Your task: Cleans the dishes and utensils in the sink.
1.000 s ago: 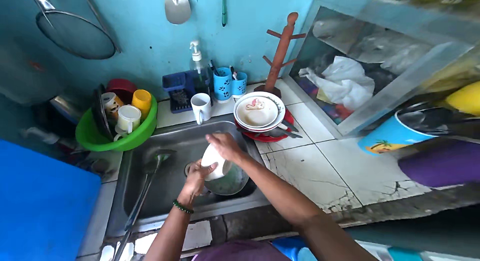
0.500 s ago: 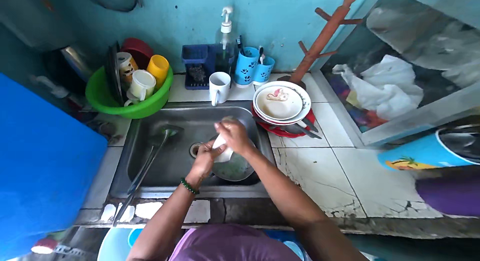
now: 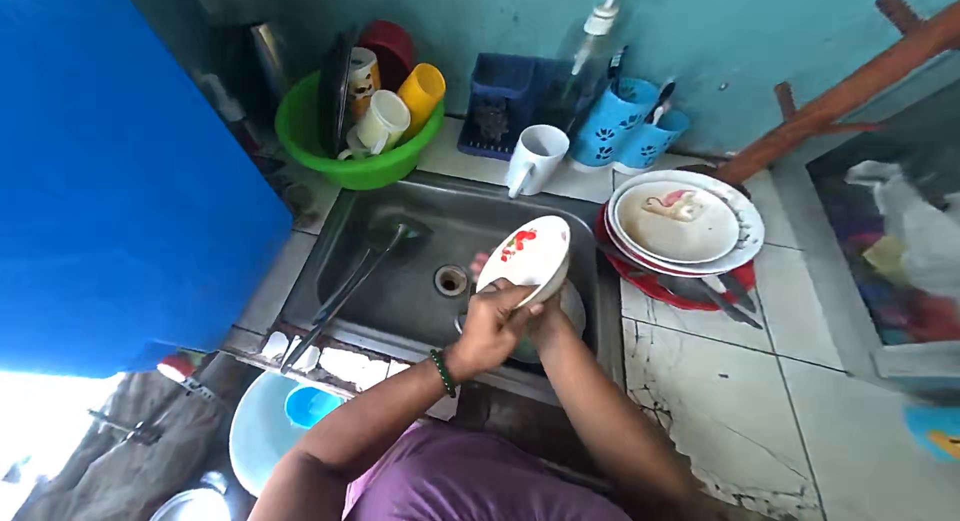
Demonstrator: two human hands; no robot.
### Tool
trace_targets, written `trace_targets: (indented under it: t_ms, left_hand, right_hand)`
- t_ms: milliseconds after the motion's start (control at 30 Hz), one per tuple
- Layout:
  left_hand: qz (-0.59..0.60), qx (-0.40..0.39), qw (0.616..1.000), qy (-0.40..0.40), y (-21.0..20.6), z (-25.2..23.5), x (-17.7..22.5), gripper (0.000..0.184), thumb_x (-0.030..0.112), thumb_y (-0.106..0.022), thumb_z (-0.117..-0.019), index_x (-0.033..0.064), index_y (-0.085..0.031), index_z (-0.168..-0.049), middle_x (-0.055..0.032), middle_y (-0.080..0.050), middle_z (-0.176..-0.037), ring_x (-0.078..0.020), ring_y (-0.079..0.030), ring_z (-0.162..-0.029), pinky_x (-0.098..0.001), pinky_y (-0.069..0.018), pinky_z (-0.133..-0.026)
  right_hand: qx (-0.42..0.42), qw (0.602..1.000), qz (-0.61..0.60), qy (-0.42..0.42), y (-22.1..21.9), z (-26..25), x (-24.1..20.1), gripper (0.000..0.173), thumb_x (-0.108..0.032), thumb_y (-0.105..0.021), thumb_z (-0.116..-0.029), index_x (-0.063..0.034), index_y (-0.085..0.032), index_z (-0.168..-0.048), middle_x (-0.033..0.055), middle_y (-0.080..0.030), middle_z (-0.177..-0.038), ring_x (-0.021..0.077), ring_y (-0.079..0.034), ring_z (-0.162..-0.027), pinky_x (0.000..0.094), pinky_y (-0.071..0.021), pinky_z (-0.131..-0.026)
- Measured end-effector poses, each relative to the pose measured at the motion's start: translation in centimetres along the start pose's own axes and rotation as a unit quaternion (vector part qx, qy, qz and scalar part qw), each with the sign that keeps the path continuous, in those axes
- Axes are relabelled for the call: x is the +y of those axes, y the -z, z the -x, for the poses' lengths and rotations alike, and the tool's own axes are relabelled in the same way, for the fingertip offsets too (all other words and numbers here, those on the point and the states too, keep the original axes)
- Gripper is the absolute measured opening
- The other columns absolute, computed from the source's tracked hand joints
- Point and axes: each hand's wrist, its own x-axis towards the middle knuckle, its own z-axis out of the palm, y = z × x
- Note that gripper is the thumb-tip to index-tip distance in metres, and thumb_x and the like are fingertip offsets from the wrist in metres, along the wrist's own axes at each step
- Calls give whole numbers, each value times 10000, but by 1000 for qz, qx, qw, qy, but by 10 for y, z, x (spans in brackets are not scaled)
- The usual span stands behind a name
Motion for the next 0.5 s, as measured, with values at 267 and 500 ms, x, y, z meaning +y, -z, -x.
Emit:
trace_targets:
  t_ms: [267, 500]
  left_hand:
    - [-257, -53, 942, 211, 93, -20, -3, 277, 105, -619, -1004, -95, -675, -1187, -228, -724, -1060, -284, -715, -997, -459, -553, -950]
    - [-459, -281, 797, 274, 101, -12, -44, 311, 101, -510, -1060, -100, -630, -1265, -347, -649, -1187, -504, -620, -1167, -618, -462, -1034]
  right_hand:
    - [-80, 670, 737, -41, 36, -10, -23, 461, -355, -488, -1081, 45, -670, -1222, 283, -668, -1204, 423, -630, -1176, 627, -447, -1033]
    - [39, 612, 728, 306, 46, 6, -95, 232, -110, -587, -1012, 44, -744, -1087, 236, -710, -1140, 392, -675, -1118, 534, -521, -1007]
